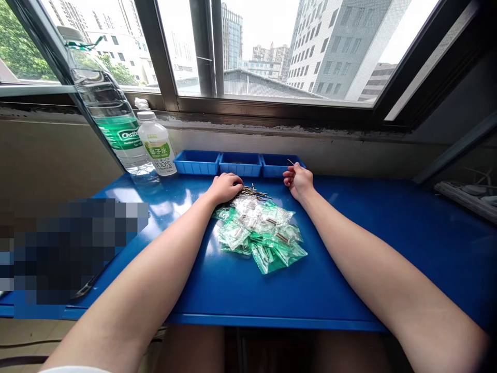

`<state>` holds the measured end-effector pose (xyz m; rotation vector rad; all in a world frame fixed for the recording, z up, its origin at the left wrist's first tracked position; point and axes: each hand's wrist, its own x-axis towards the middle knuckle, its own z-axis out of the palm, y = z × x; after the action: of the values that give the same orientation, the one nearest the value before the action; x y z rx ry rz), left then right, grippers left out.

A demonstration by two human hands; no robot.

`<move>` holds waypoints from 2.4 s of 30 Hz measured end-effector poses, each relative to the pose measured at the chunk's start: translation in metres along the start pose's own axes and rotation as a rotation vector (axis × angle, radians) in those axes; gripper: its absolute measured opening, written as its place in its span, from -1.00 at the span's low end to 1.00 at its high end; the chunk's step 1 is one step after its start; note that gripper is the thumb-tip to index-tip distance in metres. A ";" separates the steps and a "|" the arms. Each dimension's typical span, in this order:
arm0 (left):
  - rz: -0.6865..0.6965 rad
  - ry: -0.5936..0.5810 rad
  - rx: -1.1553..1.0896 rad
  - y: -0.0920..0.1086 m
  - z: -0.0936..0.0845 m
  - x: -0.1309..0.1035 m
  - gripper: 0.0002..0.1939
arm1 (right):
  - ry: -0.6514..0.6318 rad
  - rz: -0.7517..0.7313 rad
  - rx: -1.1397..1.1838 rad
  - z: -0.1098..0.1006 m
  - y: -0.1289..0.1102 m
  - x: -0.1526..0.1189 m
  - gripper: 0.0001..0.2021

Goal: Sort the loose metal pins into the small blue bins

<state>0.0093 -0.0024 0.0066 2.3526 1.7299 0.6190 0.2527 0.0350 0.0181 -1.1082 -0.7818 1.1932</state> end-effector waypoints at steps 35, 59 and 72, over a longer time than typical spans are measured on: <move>0.006 0.018 -0.001 0.000 0.000 -0.001 -0.68 | -0.455 -0.466 -0.614 -0.002 0.017 -0.007 -0.79; 0.003 0.013 0.000 0.001 0.000 -0.001 -0.68 | -0.632 -0.534 -0.706 0.000 0.020 -0.011 -0.90; 0.009 0.006 0.005 0.000 0.000 0.000 -0.66 | -0.208 -0.304 -0.273 0.000 0.022 0.009 -0.94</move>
<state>0.0092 -0.0027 0.0070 2.3652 1.7258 0.6242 0.2479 0.0438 -0.0036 -1.0472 -1.2564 0.9715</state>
